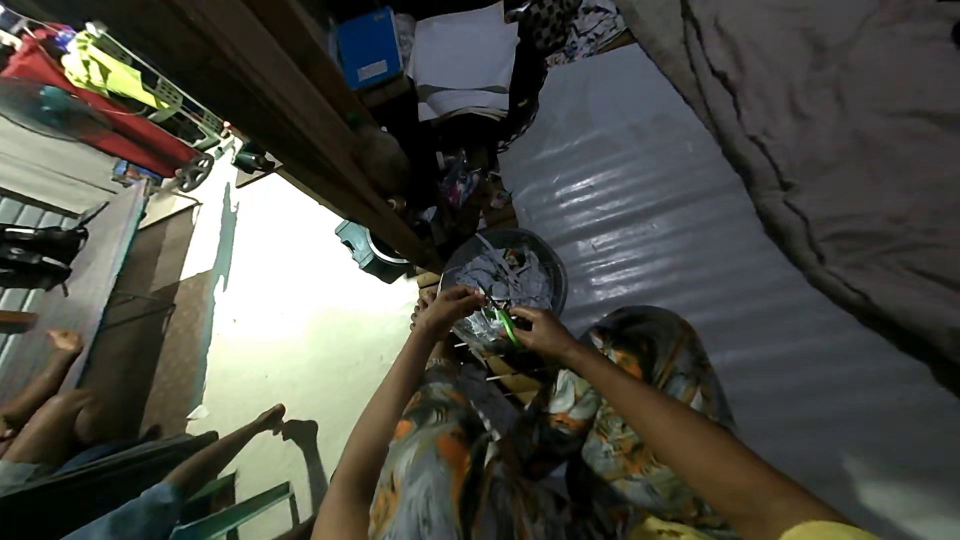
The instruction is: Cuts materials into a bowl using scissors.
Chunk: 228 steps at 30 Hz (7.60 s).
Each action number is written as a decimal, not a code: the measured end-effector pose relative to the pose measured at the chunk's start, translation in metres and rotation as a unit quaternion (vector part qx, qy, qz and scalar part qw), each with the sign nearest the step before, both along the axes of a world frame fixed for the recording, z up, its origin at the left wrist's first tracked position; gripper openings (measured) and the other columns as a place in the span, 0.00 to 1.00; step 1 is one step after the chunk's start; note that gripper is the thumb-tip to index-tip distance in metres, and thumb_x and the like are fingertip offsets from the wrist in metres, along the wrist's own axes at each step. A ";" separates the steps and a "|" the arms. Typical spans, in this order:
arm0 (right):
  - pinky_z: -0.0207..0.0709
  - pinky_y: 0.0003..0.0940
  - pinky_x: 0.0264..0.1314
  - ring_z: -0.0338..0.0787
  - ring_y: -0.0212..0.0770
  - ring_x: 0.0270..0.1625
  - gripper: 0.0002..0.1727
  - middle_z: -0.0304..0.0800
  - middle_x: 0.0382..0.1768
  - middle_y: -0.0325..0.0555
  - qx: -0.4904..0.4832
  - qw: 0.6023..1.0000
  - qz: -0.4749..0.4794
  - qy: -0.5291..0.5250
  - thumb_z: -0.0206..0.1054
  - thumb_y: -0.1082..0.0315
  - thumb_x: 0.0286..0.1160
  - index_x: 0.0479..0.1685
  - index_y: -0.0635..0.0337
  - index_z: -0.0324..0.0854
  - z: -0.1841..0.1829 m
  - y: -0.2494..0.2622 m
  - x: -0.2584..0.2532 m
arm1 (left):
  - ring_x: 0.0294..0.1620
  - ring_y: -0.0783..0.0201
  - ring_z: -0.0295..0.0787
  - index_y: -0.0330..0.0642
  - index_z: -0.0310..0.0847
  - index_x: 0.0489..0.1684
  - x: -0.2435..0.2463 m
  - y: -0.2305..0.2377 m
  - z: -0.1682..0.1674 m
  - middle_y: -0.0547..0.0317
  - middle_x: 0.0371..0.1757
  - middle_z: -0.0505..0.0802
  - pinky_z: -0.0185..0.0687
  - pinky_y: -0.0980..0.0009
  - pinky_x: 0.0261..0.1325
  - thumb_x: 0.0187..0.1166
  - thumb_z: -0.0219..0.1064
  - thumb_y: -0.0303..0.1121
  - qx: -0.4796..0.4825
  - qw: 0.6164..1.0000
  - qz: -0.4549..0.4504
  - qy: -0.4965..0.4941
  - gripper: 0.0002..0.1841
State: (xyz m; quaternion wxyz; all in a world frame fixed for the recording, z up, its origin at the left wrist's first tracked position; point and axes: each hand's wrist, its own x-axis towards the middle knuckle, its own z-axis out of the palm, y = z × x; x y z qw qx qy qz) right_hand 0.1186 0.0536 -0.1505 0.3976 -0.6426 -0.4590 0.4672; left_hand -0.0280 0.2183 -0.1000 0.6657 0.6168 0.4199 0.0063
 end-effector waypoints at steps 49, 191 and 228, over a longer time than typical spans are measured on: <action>0.79 0.47 0.64 0.90 0.49 0.53 0.25 0.90 0.55 0.61 -0.017 0.999 0.039 0.011 0.70 0.61 0.78 0.69 0.69 0.80 -0.001 0.000 0.003 | 0.40 0.73 0.85 0.33 0.82 0.46 -0.004 0.004 -0.003 0.63 0.38 0.89 0.82 0.73 0.52 0.86 0.62 0.27 0.015 1.000 -0.007 0.000 0.05; 0.76 0.52 0.68 0.88 0.57 0.57 0.24 0.89 0.56 0.66 -0.002 0.999 0.018 -0.043 0.67 0.62 0.81 0.68 0.71 0.81 0.003 -0.001 0.003 | 0.41 0.72 0.86 0.32 0.80 0.52 -0.001 -0.001 -0.003 0.59 0.41 0.90 0.83 0.73 0.52 0.86 0.63 0.29 0.025 0.999 -0.024 0.021 0.08; 0.72 0.54 0.74 0.85 0.60 0.65 0.26 0.86 0.62 0.67 -0.037 0.998 0.033 -0.043 0.67 0.61 0.81 0.73 0.69 0.79 0.004 0.002 0.002 | 0.41 0.71 0.86 0.33 0.81 0.50 -0.004 0.000 -0.005 0.60 0.39 0.90 0.83 0.71 0.53 0.86 0.62 0.26 0.017 1.000 -0.001 0.005 0.06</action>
